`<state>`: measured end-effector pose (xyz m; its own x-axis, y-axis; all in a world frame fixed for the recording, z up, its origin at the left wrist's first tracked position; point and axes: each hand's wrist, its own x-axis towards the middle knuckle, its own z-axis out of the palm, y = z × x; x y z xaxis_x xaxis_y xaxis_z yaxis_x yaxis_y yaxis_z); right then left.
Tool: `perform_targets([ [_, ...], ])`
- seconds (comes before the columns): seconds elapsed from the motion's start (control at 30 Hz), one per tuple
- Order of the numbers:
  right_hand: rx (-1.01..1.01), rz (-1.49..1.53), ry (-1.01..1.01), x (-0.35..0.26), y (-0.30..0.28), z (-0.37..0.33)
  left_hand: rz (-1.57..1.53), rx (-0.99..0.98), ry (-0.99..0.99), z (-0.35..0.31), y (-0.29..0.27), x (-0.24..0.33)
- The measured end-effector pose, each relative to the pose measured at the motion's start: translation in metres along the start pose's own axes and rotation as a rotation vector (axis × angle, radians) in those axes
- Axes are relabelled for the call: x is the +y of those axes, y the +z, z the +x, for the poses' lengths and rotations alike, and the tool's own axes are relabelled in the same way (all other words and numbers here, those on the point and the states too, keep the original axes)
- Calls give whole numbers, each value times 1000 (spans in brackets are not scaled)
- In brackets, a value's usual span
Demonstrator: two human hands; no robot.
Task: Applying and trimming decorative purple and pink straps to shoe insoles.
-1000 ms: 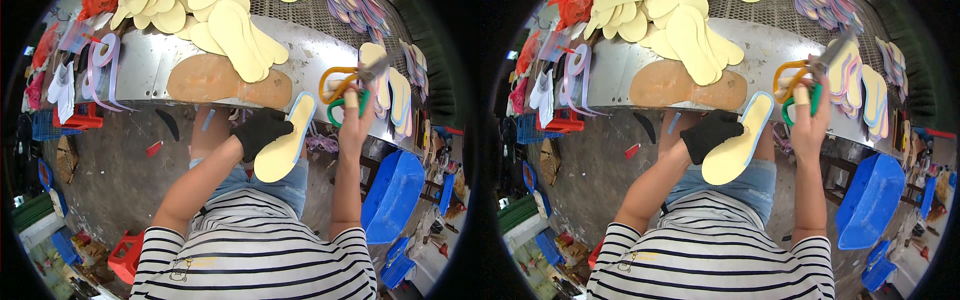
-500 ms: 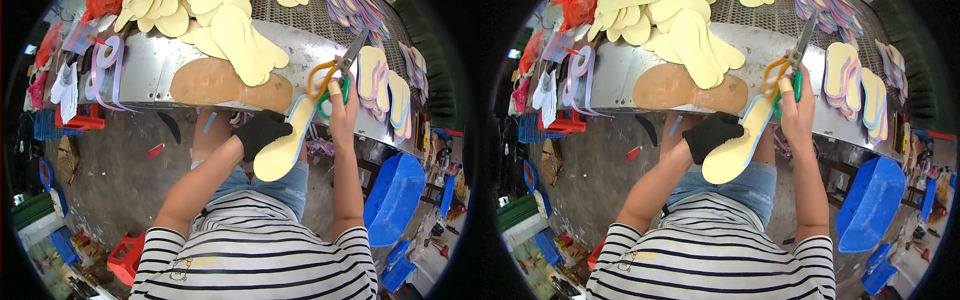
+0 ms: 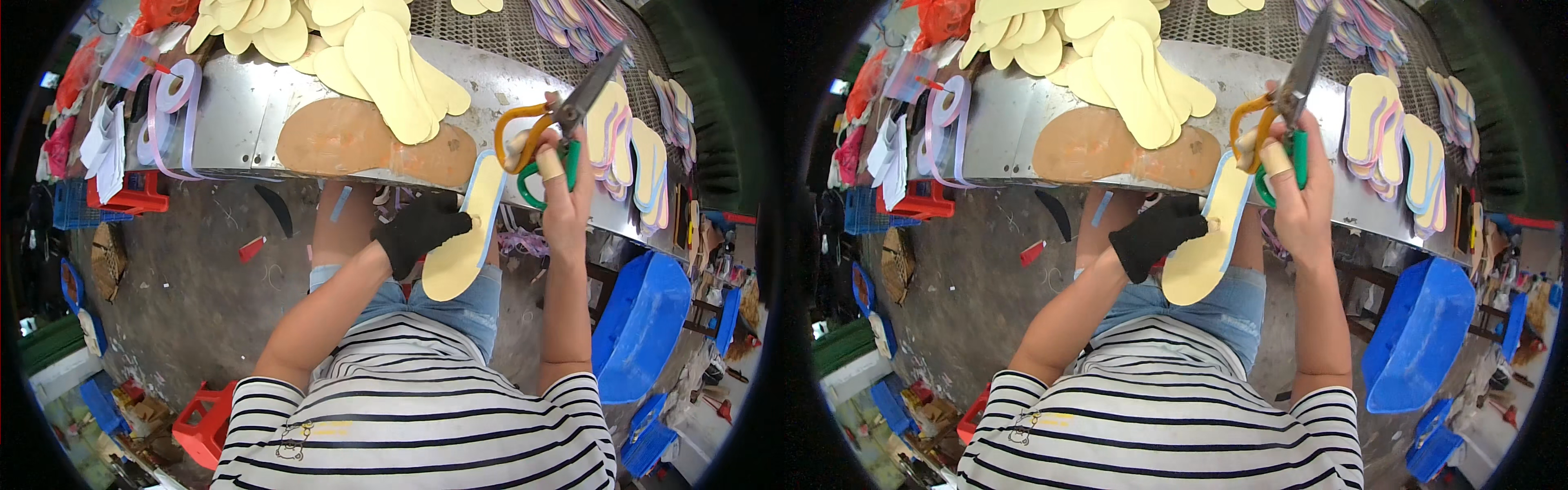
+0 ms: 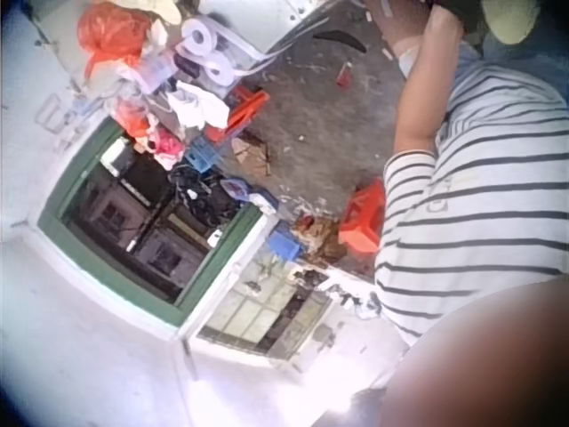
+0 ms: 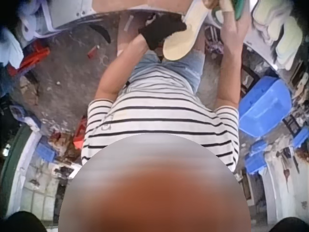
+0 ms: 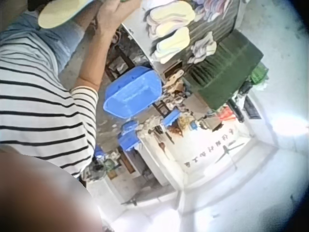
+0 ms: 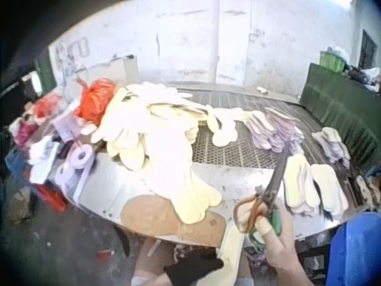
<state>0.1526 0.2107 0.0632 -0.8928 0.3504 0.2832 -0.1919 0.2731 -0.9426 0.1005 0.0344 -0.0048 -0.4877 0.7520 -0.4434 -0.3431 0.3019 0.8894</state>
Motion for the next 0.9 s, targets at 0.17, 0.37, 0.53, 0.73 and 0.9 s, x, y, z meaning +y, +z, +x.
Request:
perform_targets([
  [0.17,137,2,139,18,2,-4,-182,-11,19,-13,8,-33],
  [0.37,157,74,166,8,4,-52,-68,88,55,-4,8,-30],
  [0.53,313,-30,-4,8,0,-26,-146,167,81,-3,8,-35],
  [0.73,106,-720,-54,41,-25,34,223,114,138,-26,-1,-10],
  [0.9,-17,-969,-317,31,-2,31,651,-55,302,-64,-46,13],
])
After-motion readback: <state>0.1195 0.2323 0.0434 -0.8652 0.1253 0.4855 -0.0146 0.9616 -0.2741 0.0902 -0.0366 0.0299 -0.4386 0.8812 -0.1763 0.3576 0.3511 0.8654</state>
